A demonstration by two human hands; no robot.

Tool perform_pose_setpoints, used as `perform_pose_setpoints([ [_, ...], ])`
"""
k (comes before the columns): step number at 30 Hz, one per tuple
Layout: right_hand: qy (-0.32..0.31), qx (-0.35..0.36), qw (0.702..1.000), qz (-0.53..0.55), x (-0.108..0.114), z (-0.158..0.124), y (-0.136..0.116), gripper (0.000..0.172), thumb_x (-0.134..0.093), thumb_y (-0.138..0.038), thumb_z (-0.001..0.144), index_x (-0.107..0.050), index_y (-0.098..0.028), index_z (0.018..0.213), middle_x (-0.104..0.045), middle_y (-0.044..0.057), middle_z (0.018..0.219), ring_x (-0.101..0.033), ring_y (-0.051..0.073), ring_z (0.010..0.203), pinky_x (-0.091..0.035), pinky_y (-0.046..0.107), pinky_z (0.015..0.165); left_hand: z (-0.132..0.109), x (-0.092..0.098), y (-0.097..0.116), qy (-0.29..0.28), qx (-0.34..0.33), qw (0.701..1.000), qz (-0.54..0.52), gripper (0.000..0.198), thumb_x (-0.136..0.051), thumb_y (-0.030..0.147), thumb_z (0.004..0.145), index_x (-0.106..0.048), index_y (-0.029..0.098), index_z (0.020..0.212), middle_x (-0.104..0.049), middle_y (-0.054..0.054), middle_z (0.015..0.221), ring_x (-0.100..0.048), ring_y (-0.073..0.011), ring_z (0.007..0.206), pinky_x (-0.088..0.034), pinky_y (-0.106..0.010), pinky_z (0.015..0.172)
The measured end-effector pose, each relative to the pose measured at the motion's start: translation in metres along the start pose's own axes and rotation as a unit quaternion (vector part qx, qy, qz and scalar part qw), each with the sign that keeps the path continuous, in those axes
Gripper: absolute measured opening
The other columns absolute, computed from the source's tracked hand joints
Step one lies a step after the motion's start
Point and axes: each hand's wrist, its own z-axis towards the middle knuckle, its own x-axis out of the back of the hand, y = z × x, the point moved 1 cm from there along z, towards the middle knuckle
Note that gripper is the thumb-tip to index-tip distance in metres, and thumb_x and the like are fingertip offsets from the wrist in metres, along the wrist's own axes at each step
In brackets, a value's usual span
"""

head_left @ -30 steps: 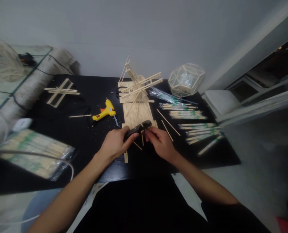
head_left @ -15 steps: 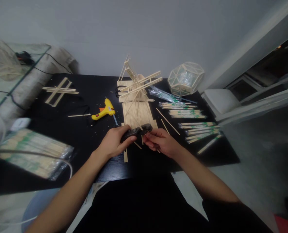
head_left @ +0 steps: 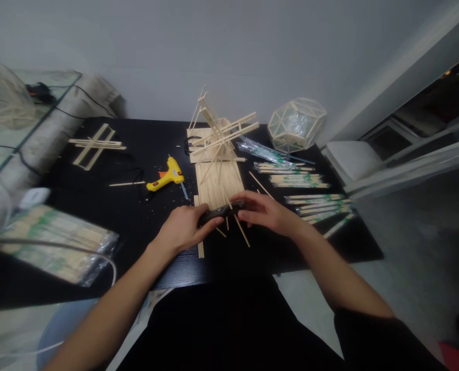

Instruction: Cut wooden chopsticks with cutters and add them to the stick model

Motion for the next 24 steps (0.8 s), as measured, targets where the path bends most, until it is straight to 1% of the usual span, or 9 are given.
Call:
perform_pose_setpoints([
  [1, -0.001, -0.014, 1.000, 0.011, 0.001, 0.002, -0.003, 0.034, -0.076, -0.037, 0.088, -0.069, -0.018, 0.116, -0.072, 0.006, 0.100, -0.071, 0.017, 0.083, -0.060, 0.025, 0.058, 0.000, -0.001, 0.000, -0.004, 0.001, 1.000, 0.011, 0.053, -0.041, 0.066, 0.100, -0.059, 0.021, 0.080, -0.064, -0.004, 0.065, -0.060, -0.0198, 0.059, -0.035, -0.030, 0.059],
  [3, 0.001, -0.049, 0.998, 0.030, 0.001, 0.006, -0.006, 0.026, -0.070, -0.037, 0.093, -0.071, -0.016, 0.109, -0.072, 0.007, 0.097, -0.073, 0.018, 0.078, -0.061, 0.025, 0.054, 0.000, -0.004, 0.000, -0.012, 0.000, 1.000, 0.027, 0.055, -0.040, 0.068, 0.100, -0.061, 0.020, 0.082, -0.066, -0.005, 0.067, -0.062, -0.0205, 0.061, -0.035, -0.030, 0.059],
  [6, 0.007, -0.088, 0.995, 0.042, -0.005, 0.012, -0.009, 0.015, -0.070, -0.028, 0.093, -0.073, -0.014, 0.091, -0.071, 0.006, 0.089, -0.073, 0.014, 0.070, -0.065, 0.026, 0.060, 0.000, -0.007, 0.000, -0.022, 0.003, 0.999, 0.047, 0.059, -0.037, 0.071, 0.099, -0.062, 0.020, 0.084, -0.069, -0.006, 0.070, -0.065, -0.0213, 0.063, -0.035, -0.030, 0.059],
  [8, 0.021, -0.103, 0.994, 0.041, -0.008, 0.015, -0.009, 0.011, -0.070, -0.022, 0.092, -0.072, -0.013, 0.087, -0.071, 0.005, 0.087, -0.072, 0.012, 0.068, -0.066, 0.025, 0.064, 0.000, -0.008, 0.000, -0.031, 0.012, 0.997, 0.064, 0.061, -0.035, 0.073, 0.099, -0.064, 0.020, 0.085, -0.069, -0.007, 0.070, -0.067, -0.0221, 0.064, -0.035, -0.030, 0.059],
  [11, 0.035, -0.122, 0.991, 0.037, -0.010, 0.016, -0.008, 0.009, -0.069, -0.019, 0.093, -0.071, -0.013, 0.086, -0.070, 0.004, 0.089, -0.073, 0.012, 0.069, -0.067, 0.024, 0.067, 0.001, -0.008, 0.002, -0.040, 0.026, 0.995, 0.090, 0.064, -0.034, 0.074, 0.098, -0.065, 0.020, 0.083, -0.070, -0.008, 0.070, -0.068, -0.0232, 0.065, -0.036, -0.030, 0.060],
  [15, 0.038, -0.133, 0.990, 0.039, -0.009, 0.015, -0.006, 0.010, -0.071, -0.020, 0.093, -0.069, -0.014, 0.084, -0.070, 0.005, 0.091, -0.074, 0.013, 0.070, -0.069, 0.027, 0.070, 0.002, -0.009, 0.006, -0.029, 0.048, 0.991, 0.120, 0.069, -0.033, 0.078, 0.096, -0.066, 0.020, 0.078, -0.069, -0.009, 0.067, -0.068, -0.0251, 0.063, -0.035, -0.031, 0.059],
  [18, 0.045, -0.137, 0.989, 0.032, -0.008, 0.015, -0.004, 0.010, -0.067, -0.018, 0.095, -0.068, -0.015, 0.085, -0.069, 0.005, 0.094, -0.075, 0.013, 0.071, -0.069, 0.027, 0.071, 0.002, -0.010, 0.006, -0.024, 0.052, 0.990, 0.130, 0.071, -0.033, 0.079, 0.095, -0.067, 0.020, 0.078, -0.069, -0.009, 0.067, -0.067, -0.0253, 0.062, -0.036, -0.031, 0.059],
  [20, 0.052, -0.128, 0.990, 0.025, -0.006, 0.014, -0.002, 0.011, -0.064, -0.019, 0.096, -0.068, -0.015, 0.087, -0.069, 0.005, 0.097, -0.076, 0.013, 0.071, -0.069, 0.026, 0.071, 0.002, -0.010, 0.004, -0.025, 0.058, 0.988, 0.138, 0.071, -0.032, 0.079, 0.095, -0.068, 0.020, 0.081, -0.070, -0.009, 0.068, -0.068, -0.0257, 0.063, -0.036, -0.031, 0.059],
  [24, 0.084, -0.106, 0.991, 0.021, 0.004, 0.010, -0.001, 0.010, -0.067, -0.024, 0.096, -0.065, -0.017, 0.090, -0.070, 0.004, 0.100, -0.077, 0.013, 0.068, -0.068, 0.025, 0.069, 0.003, -0.007, -0.003, -0.014, 0.099, 0.982, 0.159, 0.074, -0.031, 0.080, 0.095, -0.070, 0.019, 0.084, -0.069, -0.011, 0.068, -0.068, -0.0283, 0.063, -0.037, -0.033, 0.059],
])
